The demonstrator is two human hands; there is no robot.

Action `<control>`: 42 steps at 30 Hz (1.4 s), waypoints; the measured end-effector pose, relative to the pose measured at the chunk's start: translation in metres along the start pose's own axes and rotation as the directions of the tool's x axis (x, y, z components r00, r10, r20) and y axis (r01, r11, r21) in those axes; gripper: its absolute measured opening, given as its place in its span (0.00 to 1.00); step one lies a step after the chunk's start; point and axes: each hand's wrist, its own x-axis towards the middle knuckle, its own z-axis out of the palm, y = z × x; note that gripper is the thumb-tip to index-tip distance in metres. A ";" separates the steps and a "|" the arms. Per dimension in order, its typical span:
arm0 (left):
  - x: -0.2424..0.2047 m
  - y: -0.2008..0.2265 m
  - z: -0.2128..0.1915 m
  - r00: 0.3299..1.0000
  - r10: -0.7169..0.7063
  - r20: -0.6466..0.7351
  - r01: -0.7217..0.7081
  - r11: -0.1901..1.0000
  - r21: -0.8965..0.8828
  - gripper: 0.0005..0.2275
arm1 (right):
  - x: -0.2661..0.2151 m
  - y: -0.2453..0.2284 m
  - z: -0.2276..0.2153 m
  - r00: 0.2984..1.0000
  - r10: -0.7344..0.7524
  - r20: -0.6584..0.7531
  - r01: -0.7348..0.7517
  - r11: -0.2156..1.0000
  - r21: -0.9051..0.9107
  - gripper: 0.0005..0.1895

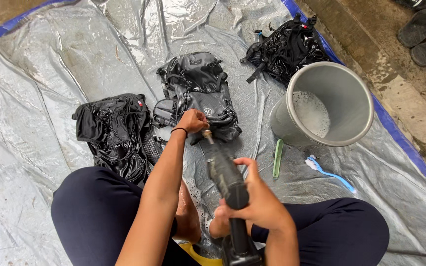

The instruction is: The person cleans black backpacks on a tarp using a high-pressure water spray and their hands. The person sprays water inside and outside the bags, wipes them by hand, and turns them over to reach different sides.

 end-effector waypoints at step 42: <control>-0.055 0.040 0.113 0.960 -0.266 -0.085 0.274 0.835 0.478 0.46 | 0.006 0.005 -0.003 0.852 -0.191 -0.487 0.340 0.910 0.237 0.51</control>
